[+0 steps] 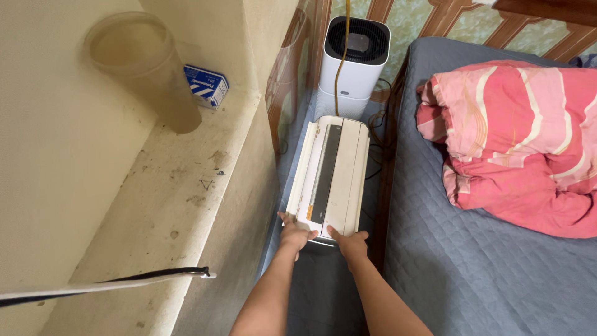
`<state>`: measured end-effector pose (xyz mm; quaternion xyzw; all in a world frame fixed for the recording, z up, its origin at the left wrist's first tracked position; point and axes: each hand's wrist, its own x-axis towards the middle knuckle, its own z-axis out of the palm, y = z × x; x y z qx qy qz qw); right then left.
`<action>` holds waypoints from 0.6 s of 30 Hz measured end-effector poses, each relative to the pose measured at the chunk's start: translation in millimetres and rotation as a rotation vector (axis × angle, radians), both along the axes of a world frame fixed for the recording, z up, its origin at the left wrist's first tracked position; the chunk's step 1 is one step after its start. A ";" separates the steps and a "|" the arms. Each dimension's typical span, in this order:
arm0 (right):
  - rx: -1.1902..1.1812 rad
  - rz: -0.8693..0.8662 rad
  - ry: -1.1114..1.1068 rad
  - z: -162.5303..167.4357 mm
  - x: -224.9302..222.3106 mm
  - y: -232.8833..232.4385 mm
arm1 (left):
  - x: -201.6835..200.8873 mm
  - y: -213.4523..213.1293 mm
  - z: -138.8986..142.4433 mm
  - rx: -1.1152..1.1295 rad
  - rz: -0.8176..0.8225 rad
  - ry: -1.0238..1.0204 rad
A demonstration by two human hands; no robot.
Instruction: The person carries a clear plastic water tank through the house into a bedroom, slides it into the base of a dehumidifier, and closes the front cover. They then reposition the dehumidifier on the floor next to the bed and stand back.
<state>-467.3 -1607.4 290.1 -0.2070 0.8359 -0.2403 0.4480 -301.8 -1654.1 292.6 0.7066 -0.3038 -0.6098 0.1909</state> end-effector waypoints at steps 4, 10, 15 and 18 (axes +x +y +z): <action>0.011 0.009 0.010 -3.9 -0.5 -0.8 | -5.3 3.7 -5.3 -0.024 -0.020 -0.084; -0.040 0.100 0.150 -8.7 10.0 3.8 | -15.3 17.3 -1.4 -0.151 -0.185 -0.410; -0.210 0.216 0.337 2.0 23.2 32.5 | -16.2 40.8 19.5 -0.242 -0.278 -0.465; -0.192 0.288 0.415 22.8 27.7 54.0 | -1.4 59.1 38.4 -0.340 -0.398 -0.605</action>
